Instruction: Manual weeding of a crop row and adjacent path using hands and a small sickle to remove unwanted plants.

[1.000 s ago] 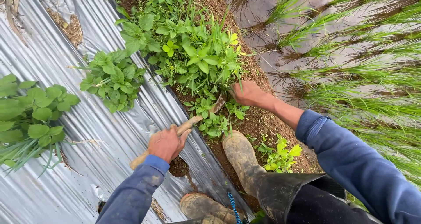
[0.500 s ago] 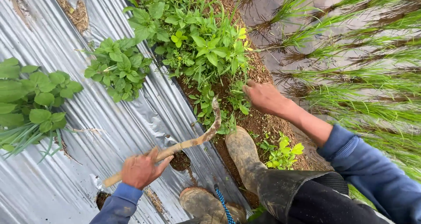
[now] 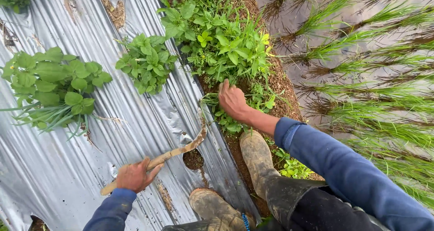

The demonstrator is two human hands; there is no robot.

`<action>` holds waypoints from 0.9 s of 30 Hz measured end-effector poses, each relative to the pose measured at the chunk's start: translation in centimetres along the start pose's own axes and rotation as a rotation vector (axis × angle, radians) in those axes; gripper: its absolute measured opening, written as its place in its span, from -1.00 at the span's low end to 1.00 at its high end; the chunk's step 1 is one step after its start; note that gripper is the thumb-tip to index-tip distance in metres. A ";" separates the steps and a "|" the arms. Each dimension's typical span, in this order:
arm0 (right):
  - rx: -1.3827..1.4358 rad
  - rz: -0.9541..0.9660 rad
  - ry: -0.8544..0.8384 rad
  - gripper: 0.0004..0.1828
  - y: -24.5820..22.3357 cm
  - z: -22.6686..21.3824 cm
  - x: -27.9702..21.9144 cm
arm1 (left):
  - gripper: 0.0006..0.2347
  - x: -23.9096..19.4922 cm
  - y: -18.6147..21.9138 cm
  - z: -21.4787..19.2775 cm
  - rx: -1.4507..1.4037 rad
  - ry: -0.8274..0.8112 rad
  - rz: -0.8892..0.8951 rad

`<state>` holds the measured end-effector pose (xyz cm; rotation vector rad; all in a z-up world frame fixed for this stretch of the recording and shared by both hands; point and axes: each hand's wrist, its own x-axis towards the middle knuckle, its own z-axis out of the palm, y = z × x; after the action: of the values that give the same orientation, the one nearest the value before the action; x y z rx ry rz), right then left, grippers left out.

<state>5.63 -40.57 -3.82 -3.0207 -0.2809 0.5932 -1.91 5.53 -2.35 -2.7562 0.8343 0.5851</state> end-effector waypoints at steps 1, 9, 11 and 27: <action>-0.096 0.076 -0.004 -0.53 0.5 1.2 0.4 | -0.38 0.4 0.3 -0.5 -0.024 -0.077 0.012; 0.122 0.038 0.000 -0.88 3.6 2.7 -2.6 | -0.39 1.8 0.8 -2.4 -0.135 -0.319 0.014; 0.433 0.056 -0.151 -0.62 1.4 -0.2 -6.0 | -0.35 1.9 1.0 -3.1 -0.104 -0.269 -0.020; 0.309 0.400 -0.435 -0.68 -1.3 -2.4 -2.1 | -0.34 2.9 0.7 -3.9 -0.160 -0.381 -0.017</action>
<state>4.38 -39.73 -0.67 -2.6265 0.3797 1.1981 1.11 2.34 -0.09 -2.6508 0.6985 1.1715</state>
